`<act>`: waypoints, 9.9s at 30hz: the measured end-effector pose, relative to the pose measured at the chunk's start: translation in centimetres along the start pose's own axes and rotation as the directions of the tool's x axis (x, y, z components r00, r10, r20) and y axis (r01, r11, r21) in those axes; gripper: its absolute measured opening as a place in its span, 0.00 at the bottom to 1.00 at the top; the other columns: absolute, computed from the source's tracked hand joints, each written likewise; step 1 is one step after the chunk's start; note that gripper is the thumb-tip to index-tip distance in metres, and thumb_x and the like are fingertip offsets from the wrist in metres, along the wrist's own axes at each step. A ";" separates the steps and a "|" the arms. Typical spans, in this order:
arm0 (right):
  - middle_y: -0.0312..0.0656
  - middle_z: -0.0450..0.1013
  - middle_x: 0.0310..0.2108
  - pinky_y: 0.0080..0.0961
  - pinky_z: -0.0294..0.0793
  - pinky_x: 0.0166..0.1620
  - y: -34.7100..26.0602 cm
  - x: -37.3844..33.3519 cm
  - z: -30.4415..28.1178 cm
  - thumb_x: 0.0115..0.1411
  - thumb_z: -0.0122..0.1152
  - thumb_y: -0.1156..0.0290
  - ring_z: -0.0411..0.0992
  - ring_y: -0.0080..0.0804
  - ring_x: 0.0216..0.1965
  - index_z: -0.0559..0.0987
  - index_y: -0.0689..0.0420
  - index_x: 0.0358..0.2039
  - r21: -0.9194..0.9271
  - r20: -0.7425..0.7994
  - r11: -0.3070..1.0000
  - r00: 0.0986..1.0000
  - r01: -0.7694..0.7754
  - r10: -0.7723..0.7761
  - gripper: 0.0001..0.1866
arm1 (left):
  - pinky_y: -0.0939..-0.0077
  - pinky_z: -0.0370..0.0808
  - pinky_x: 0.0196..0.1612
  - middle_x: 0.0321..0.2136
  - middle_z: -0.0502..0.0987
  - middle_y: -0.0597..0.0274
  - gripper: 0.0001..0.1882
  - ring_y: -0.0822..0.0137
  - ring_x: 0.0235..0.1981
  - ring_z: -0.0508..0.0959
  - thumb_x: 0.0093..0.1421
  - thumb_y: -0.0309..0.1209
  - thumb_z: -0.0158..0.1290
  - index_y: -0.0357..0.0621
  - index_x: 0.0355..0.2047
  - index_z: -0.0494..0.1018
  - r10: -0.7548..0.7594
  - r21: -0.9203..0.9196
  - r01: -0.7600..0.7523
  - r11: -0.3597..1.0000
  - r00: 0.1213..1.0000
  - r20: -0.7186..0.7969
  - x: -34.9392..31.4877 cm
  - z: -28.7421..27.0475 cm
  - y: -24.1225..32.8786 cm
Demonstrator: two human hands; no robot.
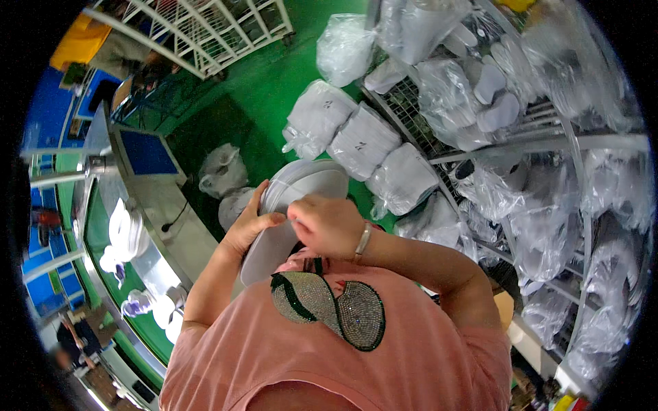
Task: The person collects stacks of white insoles from a storage shelf and brings them to an assembly line, where they place the insoles into purple and white sneakers moving along a conveyor belt.
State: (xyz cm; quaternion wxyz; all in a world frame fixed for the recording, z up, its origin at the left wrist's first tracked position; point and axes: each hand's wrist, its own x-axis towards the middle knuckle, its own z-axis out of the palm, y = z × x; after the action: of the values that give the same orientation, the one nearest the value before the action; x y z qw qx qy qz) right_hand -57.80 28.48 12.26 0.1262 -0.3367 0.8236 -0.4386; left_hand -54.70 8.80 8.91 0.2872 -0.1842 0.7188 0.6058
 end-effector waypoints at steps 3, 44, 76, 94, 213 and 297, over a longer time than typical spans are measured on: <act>0.43 0.69 0.22 0.37 0.68 0.25 1.1 0.8 0.3 0.45 0.54 0.69 0.69 0.45 0.24 0.65 0.58 0.31 -0.285 0.143 0.952 0.977 -0.110 0.156 0.13 | 0.71 0.56 0.51 0.49 0.59 0.45 0.52 0.57 0.49 0.61 0.33 0.42 0.56 0.40 0.57 0.42 -0.014 0.016 0.014 1.000 0.999 0.032 2.2 -0.1 0.2; 0.49 0.53 0.50 0.33 0.57 0.52 10.9 5.6 16.6 0.46 0.60 0.69 0.53 0.38 0.52 0.35 0.59 0.56 0.716 -0.333 0.293 -0.058 0.633 0.941 0.48 | 0.62 0.60 0.52 0.55 0.51 0.58 0.43 0.60 0.54 0.56 0.51 0.50 0.47 0.54 0.57 0.33 -0.480 0.354 0.342 0.870 0.431 0.764 21.5 -0.5 -0.5; 0.42 0.70 0.29 0.22 0.67 0.32 35.7 17.0 42.8 0.51 0.49 0.76 0.68 0.32 0.28 0.72 0.60 0.32 0.947 -0.009 0.111 -0.322 0.301 0.947 0.07 | 0.49 0.46 0.54 0.56 0.39 0.38 0.56 0.45 0.58 0.42 0.36 0.66 0.47 0.52 0.58 0.35 0.327 0.949 -0.042 -0.312 0.933 0.148 77.8 34.5 -8.9; 0.47 0.71 0.23 0.31 0.69 0.29 24.3 10.0 40.1 0.52 0.49 0.65 0.71 0.41 0.25 0.73 0.57 0.29 0.979 0.043 0.088 -0.608 0.185 0.793 0.09 | 0.63 0.48 0.57 0.54 0.49 0.39 0.46 0.48 0.56 0.50 0.43 0.55 0.48 0.36 0.55 0.48 -0.402 0.660 -0.598 -0.454 0.799 0.448 45.6 6.0 -11.6; 0.40 0.71 0.26 0.23 0.68 0.34 -3.2 -74.4 -11.8 0.28 0.51 0.80 0.69 0.29 0.28 0.72 0.64 0.31 0.359 -0.740 0.792 -0.366 0.493 0.564 0.22 | 0.77 0.67 0.42 0.34 0.71 0.64 0.25 0.71 0.38 0.70 0.37 0.24 0.51 0.37 0.40 0.66 -0.129 0.090 -0.185 0.979 -0.212 0.969 -19.6 75.5 5.1; 0.41 0.72 0.24 0.18 0.69 0.26 -19.6 16.9 48.6 0.32 0.47 0.81 0.70 0.27 0.22 0.74 0.67 0.28 0.188 0.981 0.740 0.088 -0.646 -0.172 0.17 | 0.67 0.65 0.47 0.41 0.68 0.56 0.30 0.60 0.43 0.68 0.38 0.29 0.49 0.37 0.46 0.60 -0.611 0.085 -0.989 -0.119 0.006 -0.792 -30.0 -3.5 -31.8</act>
State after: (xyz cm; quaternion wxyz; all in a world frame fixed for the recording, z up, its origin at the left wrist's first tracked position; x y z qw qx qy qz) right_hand -37.22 -21.35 1.25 0.8045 -0.3247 0.3894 -0.3094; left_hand -12.85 -3.37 3.98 -0.6982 -0.3500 0.0327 0.6237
